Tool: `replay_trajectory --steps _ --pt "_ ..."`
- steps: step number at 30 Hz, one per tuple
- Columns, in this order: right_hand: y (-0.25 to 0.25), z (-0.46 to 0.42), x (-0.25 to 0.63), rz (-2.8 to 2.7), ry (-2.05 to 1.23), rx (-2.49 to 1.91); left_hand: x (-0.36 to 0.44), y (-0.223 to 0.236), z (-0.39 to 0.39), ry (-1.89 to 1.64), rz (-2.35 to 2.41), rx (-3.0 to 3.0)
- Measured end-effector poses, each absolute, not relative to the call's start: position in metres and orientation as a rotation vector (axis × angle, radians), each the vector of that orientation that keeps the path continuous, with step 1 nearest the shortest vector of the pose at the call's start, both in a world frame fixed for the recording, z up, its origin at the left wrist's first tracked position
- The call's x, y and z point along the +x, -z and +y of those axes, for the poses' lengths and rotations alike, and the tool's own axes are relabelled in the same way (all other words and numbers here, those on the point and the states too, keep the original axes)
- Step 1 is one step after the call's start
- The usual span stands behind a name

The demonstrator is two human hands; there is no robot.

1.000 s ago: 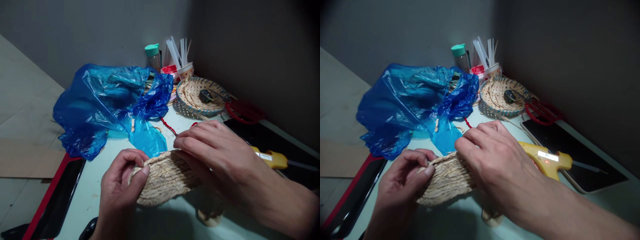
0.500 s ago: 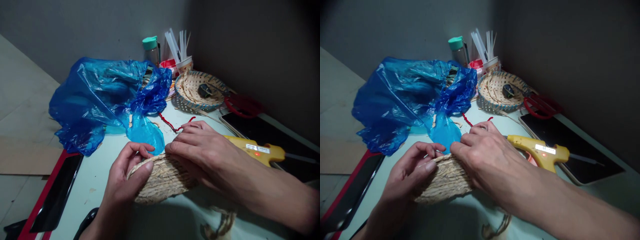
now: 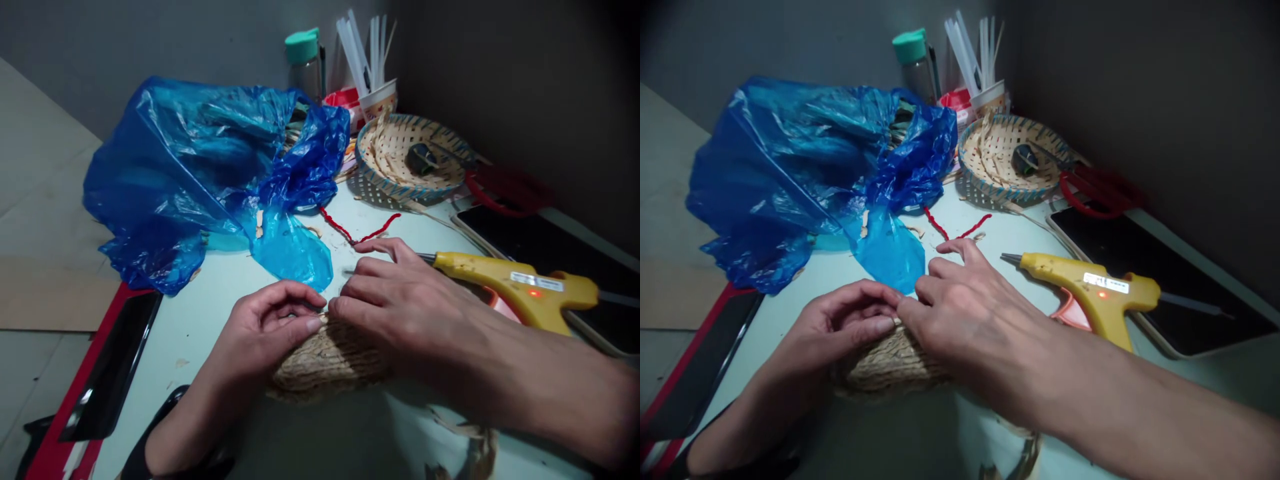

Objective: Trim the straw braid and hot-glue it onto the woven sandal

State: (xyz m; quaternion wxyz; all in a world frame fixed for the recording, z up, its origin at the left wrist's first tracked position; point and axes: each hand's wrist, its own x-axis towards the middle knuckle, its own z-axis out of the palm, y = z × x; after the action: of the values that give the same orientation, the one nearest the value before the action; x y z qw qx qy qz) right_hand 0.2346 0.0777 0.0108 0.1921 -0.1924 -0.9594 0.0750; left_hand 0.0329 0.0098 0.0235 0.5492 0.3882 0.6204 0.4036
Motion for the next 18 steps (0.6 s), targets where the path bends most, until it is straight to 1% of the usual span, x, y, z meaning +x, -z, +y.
replay_trajectory --steps 6,10,14,18 --pt "-0.008 0.079 0.234 -2.728 -0.343 -0.512 0.039 -0.016 0.005 -0.88 1.672 1.653" --pt "-0.004 0.081 0.237 -2.752 -0.435 -0.561 0.038 -0.01 0.001 -0.775 1.675 2.129" --pt "0.005 0.086 0.24 -2.758 -0.544 -0.48 0.038 -0.006 -0.001 -0.684 1.685 2.213" --pt "0.006 0.085 0.24 -2.775 -0.59 -0.514 0.041 -0.004 -0.002 -0.672 1.685 2.207"
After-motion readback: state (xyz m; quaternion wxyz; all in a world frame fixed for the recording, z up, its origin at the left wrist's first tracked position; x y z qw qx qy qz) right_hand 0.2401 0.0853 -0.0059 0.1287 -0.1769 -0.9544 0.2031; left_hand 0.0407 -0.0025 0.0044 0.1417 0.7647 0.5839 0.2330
